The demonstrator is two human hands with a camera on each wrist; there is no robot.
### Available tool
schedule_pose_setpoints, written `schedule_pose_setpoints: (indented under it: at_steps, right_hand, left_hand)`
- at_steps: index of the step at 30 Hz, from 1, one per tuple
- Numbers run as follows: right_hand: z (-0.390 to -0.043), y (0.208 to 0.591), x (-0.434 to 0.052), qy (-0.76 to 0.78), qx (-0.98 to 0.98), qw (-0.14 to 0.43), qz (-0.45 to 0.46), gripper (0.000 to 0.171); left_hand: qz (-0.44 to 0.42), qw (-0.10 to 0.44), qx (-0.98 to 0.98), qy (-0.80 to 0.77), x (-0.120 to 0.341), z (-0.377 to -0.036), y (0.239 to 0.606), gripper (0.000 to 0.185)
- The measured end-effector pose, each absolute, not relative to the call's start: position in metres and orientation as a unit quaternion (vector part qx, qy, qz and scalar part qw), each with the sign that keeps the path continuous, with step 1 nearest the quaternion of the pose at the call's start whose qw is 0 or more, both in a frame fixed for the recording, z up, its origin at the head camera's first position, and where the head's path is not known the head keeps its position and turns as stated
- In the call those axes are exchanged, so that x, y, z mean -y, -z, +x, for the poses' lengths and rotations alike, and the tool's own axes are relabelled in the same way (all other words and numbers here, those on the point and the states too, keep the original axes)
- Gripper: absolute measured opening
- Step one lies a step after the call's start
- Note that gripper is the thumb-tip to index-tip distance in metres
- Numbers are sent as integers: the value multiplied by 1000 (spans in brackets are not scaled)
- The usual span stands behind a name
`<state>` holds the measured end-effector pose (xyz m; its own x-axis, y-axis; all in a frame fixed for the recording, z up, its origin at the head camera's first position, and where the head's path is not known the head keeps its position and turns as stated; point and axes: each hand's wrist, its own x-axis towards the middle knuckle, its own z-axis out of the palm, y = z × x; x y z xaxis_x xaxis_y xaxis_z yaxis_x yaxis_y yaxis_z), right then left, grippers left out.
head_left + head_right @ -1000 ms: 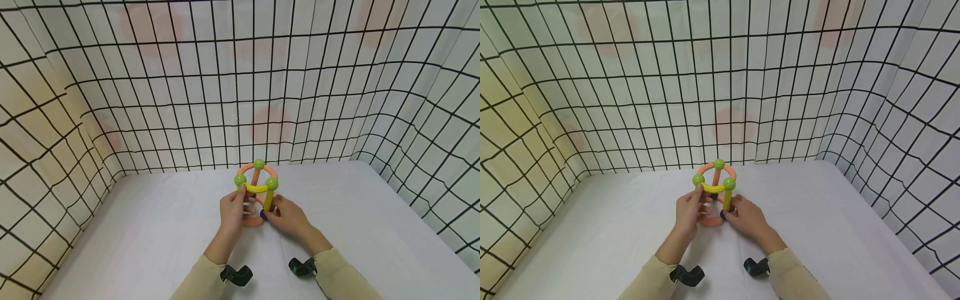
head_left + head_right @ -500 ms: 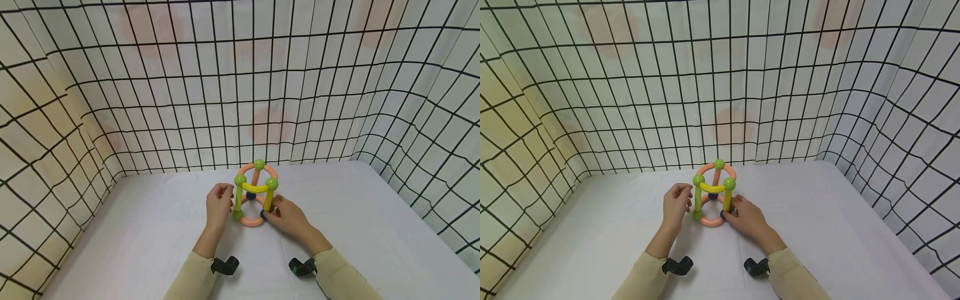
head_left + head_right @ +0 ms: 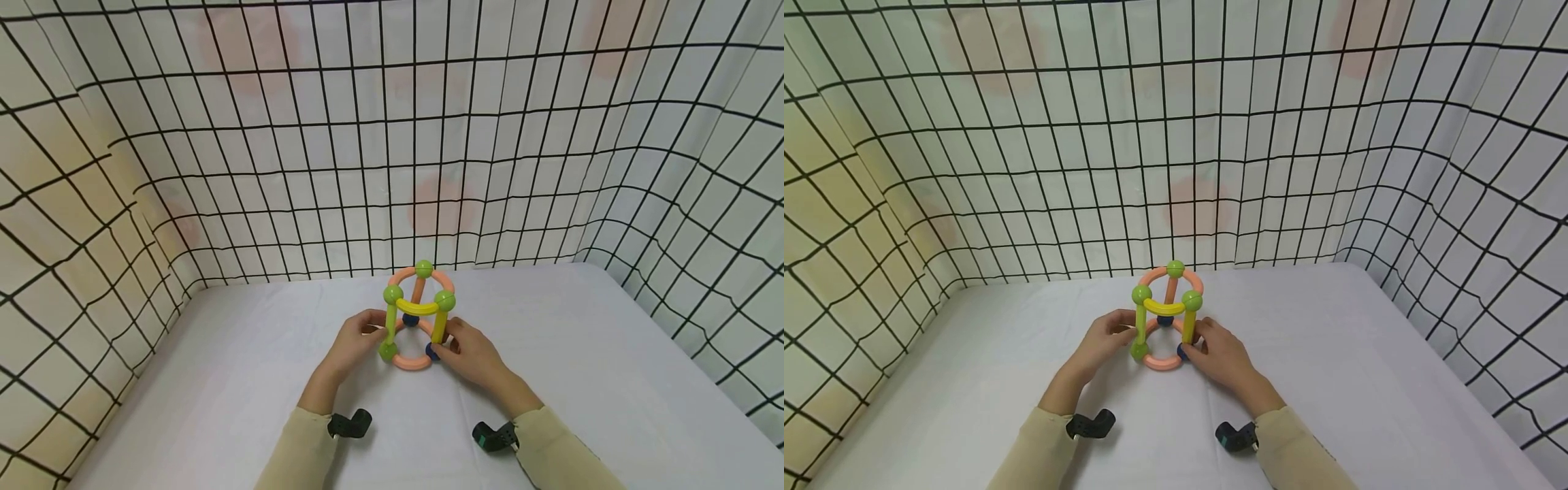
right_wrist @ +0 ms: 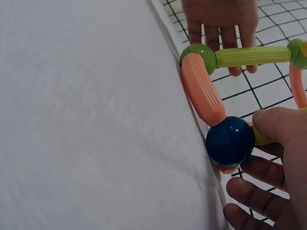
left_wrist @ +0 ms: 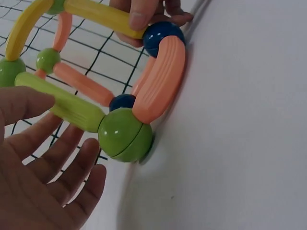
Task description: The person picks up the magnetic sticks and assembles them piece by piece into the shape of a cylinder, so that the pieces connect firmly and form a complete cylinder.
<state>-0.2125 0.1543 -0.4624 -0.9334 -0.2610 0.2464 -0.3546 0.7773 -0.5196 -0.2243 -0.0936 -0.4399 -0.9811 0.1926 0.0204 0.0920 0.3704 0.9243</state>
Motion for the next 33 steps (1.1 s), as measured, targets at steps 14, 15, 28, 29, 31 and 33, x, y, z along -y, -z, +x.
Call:
schedule_pose_setpoints:
  at_steps: [14, 15, 28, 29, 31, 33]
  right_hand:
    - [-215, 465, -154, -273, 946, 84, 154, 20]
    - [-216, 466, -154, -274, 945, 86, 155, 19]
    - [-213, 465, -154, -286, 939, 99, 165, 20]
    - [-213, 464, -154, -282, 940, 99, 164, 19]
    - [-212, 463, -153, -275, 942, 101, 163, 19]
    - [-212, 461, -154, -270, 944, 99, 161, 19]
  left_hand:
    - [146, 54, -866, -475, 94, -226, 446, 26]
    - [152, 50, -867, -471, 95, -226, 447, 26]
    - [161, 10, -864, -477, 94, -222, 460, 26]
    - [161, 9, -864, -477, 94, -222, 460, 26]
    - [158, 7, -864, -477, 93, -222, 460, 26]
    - [158, 4, -864, -477, 93, -222, 460, 26]
